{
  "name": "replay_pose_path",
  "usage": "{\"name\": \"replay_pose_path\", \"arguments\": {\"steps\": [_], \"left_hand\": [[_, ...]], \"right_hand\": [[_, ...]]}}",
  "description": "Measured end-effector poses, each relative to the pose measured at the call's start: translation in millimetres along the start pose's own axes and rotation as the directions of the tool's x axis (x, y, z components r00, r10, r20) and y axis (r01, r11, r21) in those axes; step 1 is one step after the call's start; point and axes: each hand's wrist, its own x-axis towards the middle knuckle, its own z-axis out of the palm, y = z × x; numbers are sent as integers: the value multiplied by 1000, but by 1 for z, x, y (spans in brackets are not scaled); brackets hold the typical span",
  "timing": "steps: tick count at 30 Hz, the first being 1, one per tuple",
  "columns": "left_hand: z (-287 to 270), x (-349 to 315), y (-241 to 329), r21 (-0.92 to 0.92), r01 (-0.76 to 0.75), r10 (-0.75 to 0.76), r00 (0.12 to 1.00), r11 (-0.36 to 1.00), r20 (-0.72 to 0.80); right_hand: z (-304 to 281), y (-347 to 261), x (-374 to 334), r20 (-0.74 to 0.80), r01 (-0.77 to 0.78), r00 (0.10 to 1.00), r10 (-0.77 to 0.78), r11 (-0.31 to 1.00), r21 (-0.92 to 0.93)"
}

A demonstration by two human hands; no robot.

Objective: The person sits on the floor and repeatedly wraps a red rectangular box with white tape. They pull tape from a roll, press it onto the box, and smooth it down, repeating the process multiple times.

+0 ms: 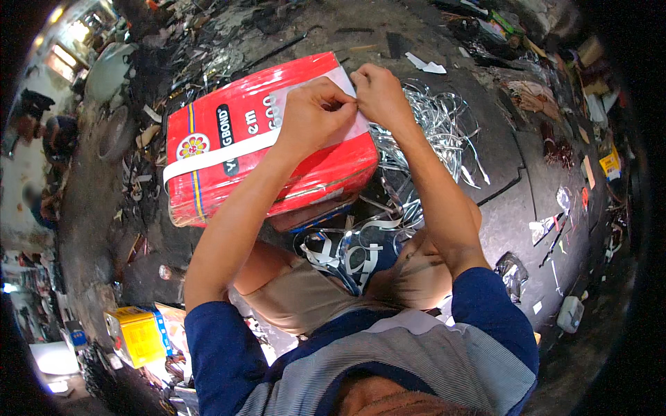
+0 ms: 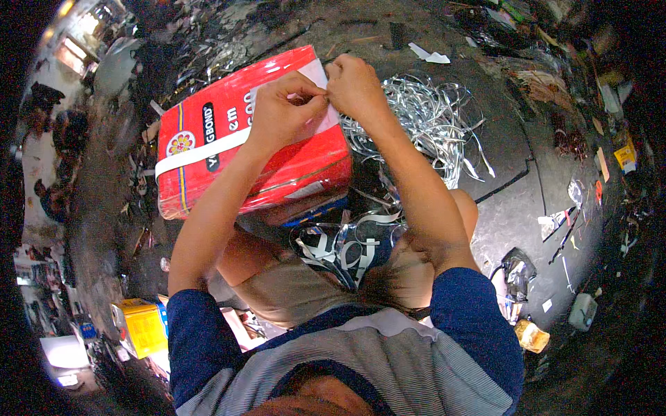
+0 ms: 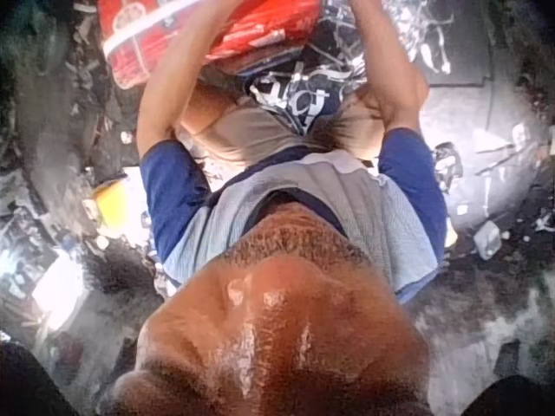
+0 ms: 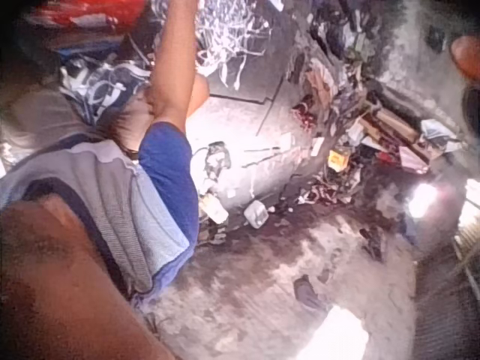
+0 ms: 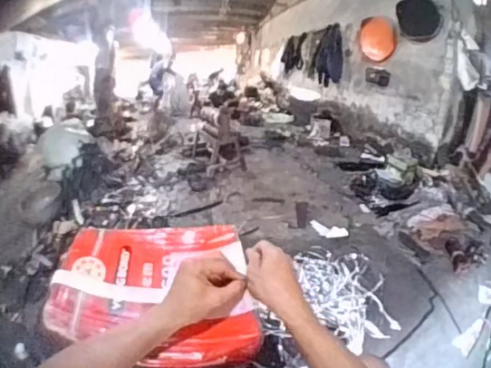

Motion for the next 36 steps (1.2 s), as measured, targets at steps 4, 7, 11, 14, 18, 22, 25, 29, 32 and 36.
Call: {"name": "replay_pose_path", "arguments": {"steps": [4, 7, 11, 14, 18, 22, 25, 29, 32, 36], "left_hand": [[0, 1, -3, 14, -1, 1, 1000, 1000, 20], [-1, 3, -3, -2, 20, -20, 1000, 1000, 25], [-3, 4, -6, 26, 24, -24, 1000, 999, -2], [-1, 2, -8, -29, 75, -76, 997, 997, -5], [-4, 4, -3, 66, 27, -27, 1000, 997, 7], [4, 7, -2, -82, 108, -105, 994, 991, 41], [-6, 3, -3, 34, 65, -65, 998, 997, -1], [-4, 4, -2, -15, 83, -83, 997, 996, 0], [4, 7, 0, -31, 65, -64, 998, 997, 17], [0, 5, -3, 11, 55, -55, 998, 998, 13]], "right_hand": [[19, 21, -21, 30, -254, 965, 260, 901, 351], [45, 59, -40, 120, -363, 932, 343, 866, 345], [94, 120, -74, 139, -358, 934, 330, 884, 300], [136, 169, -116, 82, -472, 881, 466, 862, 183], [171, 219, -170, 188, -608, 791, 583, 783, 132], [186, 267, -182, 11, -481, 874, 485, 864, 146], [171, 239, -180, 136, -497, 857, 497, 867, -36], [159, 233, -184, 189, -514, 824, 535, 845, -149], [156, 269, -204, 120, -543, 826, 551, 835, -96], [168, 266, -202, 147, -630, 751, 644, 765, -132]]}}
